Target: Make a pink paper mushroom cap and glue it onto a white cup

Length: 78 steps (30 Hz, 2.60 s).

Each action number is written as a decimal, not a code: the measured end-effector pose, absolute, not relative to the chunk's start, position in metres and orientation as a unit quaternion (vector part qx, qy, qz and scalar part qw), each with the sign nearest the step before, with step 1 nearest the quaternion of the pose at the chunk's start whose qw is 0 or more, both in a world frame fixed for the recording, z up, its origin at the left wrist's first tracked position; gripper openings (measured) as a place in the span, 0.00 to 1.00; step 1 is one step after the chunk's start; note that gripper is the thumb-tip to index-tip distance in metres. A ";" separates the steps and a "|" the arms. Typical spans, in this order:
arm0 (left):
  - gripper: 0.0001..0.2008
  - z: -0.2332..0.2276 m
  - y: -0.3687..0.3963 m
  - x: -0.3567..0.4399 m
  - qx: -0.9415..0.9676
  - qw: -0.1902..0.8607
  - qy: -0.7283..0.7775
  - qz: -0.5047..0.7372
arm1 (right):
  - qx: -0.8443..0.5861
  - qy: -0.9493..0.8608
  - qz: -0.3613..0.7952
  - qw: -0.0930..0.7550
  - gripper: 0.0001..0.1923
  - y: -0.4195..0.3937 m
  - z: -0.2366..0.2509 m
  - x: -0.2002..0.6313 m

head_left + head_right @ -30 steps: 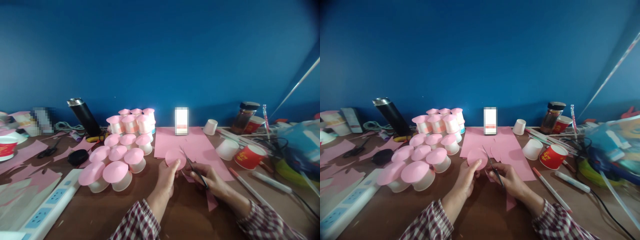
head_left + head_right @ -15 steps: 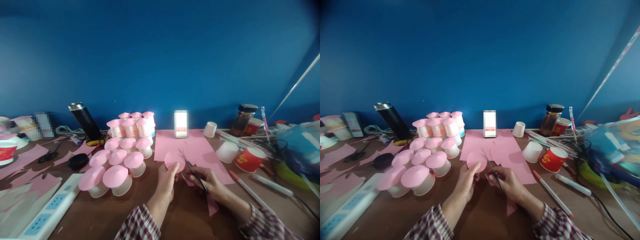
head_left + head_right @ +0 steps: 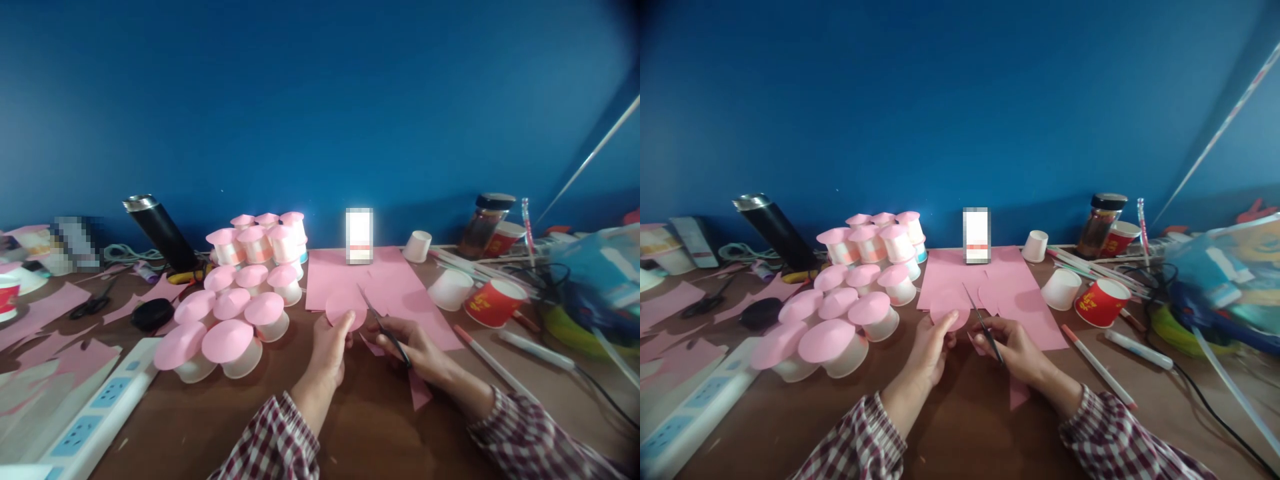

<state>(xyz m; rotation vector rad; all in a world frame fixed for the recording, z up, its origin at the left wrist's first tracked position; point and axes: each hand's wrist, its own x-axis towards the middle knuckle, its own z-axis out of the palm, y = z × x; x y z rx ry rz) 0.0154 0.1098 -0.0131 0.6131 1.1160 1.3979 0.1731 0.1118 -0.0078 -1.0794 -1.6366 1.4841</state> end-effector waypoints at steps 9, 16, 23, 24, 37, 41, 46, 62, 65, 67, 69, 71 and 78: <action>0.12 -0.015 0.109 0.015 0.286 0.593 0.469 0.589 | -0.385 -0.641 0.572 0.338 0.23 0.113 -0.005 0.175; 0.12 -0.010 0.108 0.014 0.279 0.593 0.479 0.584 | -0.398 -0.630 0.577 0.334 0.23 0.111 0.003 0.176; 0.15 -0.010 0.108 0.014 0.268 0.584 0.482 0.596 | -0.402 -0.631 0.573 0.334 0.23 0.110 0.004 0.173; 0.15 -0.011 0.108 0.014 0.266 0.585 0.481 0.597 | -0.400 -0.631 0.574 0.334 0.24 0.110 0.004 0.173; 0.15 -0.011 0.109 0.015 0.271 0.586 0.469 0.603 | -0.395 -0.652 0.555 0.332 0.24 0.109 0.001 0.173; 0.15 -0.013 0.109 0.015 0.266 0.588 0.466 0.605 | -0.393 -0.657 0.550 0.334 0.23 0.109 0.003 0.172; 0.15 -0.016 0.110 0.015 0.273 0.587 0.467 0.603 | -0.396 -0.657 0.548 0.334 0.22 0.109 0.002 0.171; 0.14 -0.015 0.110 0.015 0.284 0.580 0.476 0.597 | -0.400 -0.645 0.558 0.335 0.22 0.110 -0.003 0.173; 0.14 -0.016 0.111 0.015 0.286 0.581 0.476 0.595 | -0.403 -0.640 0.564 0.331 0.22 0.110 -0.003 0.172; 0.14 -0.017 0.111 0.015 0.286 0.580 0.478 0.594 | -0.408 -0.640 0.560 0.332 0.21 0.110 -0.003 0.172; 0.14 -0.018 0.111 0.015 0.288 0.579 0.478 0.594 | -0.411 -0.638 0.557 0.336 0.21 0.110 -0.004 0.173; 0.14 -0.018 0.111 0.015 0.288 0.579 0.477 0.595 | -0.414 -0.634 0.560 0.336 0.22 0.110 -0.005 0.173; 0.14 -0.018 0.112 0.015 0.274 0.586 0.478 0.594 | -0.422 -0.635 0.555 0.334 0.23 0.110 -0.006 0.173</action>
